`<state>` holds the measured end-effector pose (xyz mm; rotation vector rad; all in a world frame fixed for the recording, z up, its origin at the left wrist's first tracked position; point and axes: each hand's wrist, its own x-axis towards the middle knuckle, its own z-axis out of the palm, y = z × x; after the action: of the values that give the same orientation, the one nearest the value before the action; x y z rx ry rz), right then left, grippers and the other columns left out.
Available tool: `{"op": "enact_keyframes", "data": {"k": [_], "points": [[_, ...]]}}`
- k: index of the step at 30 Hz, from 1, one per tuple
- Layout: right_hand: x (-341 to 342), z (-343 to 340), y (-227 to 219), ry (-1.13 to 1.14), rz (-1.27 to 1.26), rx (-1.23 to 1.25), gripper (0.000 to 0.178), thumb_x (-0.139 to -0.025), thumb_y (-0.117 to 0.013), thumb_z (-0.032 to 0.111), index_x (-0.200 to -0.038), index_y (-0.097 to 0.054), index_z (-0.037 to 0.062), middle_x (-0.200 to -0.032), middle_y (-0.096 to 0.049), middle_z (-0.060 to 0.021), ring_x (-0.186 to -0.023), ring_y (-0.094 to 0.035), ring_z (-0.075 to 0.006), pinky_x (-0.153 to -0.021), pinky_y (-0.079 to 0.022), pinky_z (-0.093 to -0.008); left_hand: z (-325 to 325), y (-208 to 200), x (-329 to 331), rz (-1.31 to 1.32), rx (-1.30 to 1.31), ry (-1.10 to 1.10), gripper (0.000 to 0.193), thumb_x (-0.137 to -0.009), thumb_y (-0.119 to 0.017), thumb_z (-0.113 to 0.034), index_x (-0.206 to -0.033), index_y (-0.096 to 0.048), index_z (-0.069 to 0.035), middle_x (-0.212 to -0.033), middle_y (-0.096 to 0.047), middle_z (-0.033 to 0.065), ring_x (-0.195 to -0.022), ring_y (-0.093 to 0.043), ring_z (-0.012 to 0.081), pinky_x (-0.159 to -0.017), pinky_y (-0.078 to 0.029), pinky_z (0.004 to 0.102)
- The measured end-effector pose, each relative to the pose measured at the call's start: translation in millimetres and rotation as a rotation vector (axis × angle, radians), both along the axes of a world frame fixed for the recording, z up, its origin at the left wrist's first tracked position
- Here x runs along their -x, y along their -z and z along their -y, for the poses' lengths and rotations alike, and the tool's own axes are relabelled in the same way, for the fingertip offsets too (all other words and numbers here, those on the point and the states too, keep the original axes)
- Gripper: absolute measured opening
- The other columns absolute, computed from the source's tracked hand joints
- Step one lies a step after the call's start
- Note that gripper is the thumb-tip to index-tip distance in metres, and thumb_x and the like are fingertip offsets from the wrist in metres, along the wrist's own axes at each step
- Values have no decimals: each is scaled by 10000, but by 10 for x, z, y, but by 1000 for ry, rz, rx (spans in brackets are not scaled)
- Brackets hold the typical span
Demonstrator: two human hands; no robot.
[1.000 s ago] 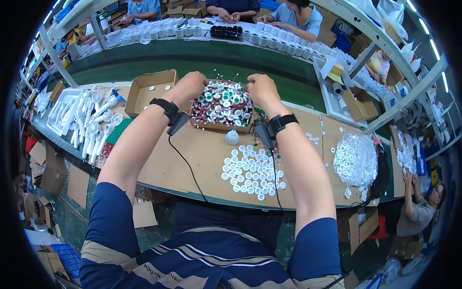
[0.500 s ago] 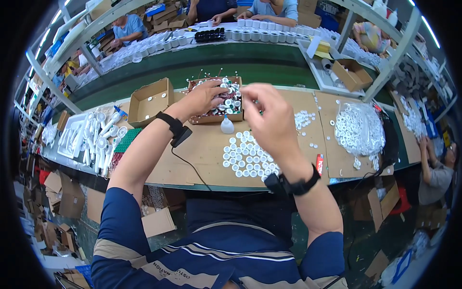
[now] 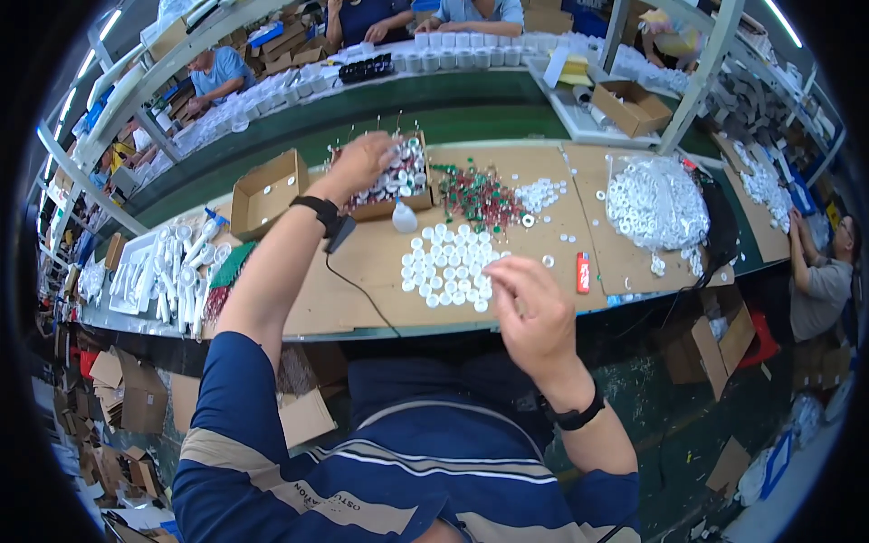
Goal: The person assembles electronic components by picking up a white plastic cap, applying glue from a bottle, and pressing a green circuit board with wires into the cap. This process is repeated for multiple units, with the person occasionally moving items on the table.
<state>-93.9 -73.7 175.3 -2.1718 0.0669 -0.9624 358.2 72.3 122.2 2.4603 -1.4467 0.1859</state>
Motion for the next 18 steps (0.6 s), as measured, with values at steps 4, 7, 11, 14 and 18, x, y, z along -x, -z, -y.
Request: {"op": "enact_keyframes", "data": {"k": [4, 7, 11, 14, 18], "points": [[175, 119, 251, 64, -64, -115, 185, -1025, -754, -85, -1187, -822, -28, -1214, -808, -152, -993, -798, -220, -819, -627, -324, -230, -167, 374, 75, 249, 1, 401, -1122, -698, -234, -1497, -749, -98, -1578, -688, 236, -1463, -640, 459, -1261, -506, 518], [233, 139, 476, 50, -121, -177, 171, -1025, -767, -58, -1183, -823, -27, -1211, -812, -149, -979, -798, -223, -815, -626, -325, -574, -137, 766, 13, 318, -20, 422, -1114, -717, -211, -1516, -732, -87, -1602, -667, 241, -1496, -620, 449, -1278, -492, 507], [261, 150, 936, 23, -229, -169, 168, -1019, -782, -25, -1181, -824, -26, -1200, -817, -149, -950, -798, -243, -818, -626, -338, -1027, 111, 1572, -137, 305, 13, 441, -1110, -725, -187, -1536, -712, -75, -1624, -649, 238, -1534, -598, 434, -1303, -469, 500], [275, 182, 1175, 13, -270, -76, 173, -1014, -784, -13, -1182, -823, -26, -1189, -819, -149, -932, -797, -260, -822, -627, -350, -1300, 329, 2069, -254, 241, 22, 448, -1093, -745, -166, -1526, -710, -56, -1610, -656, 234, -1525, -602, 433, -1299, -475, 501], [224, 164, 1300, -18, -336, -72, 184, -1005, -782, -9, -1184, -825, -26, -1152, -811, -155, -908, -792, -291, -820, -628, -369, -1493, 506, 2411, -289, 135, 33, 469, -1062, -776, -147, -1513, -709, -36, -1600, -661, 227, -1513, -603, 438, -1292, -485, 498]]}}
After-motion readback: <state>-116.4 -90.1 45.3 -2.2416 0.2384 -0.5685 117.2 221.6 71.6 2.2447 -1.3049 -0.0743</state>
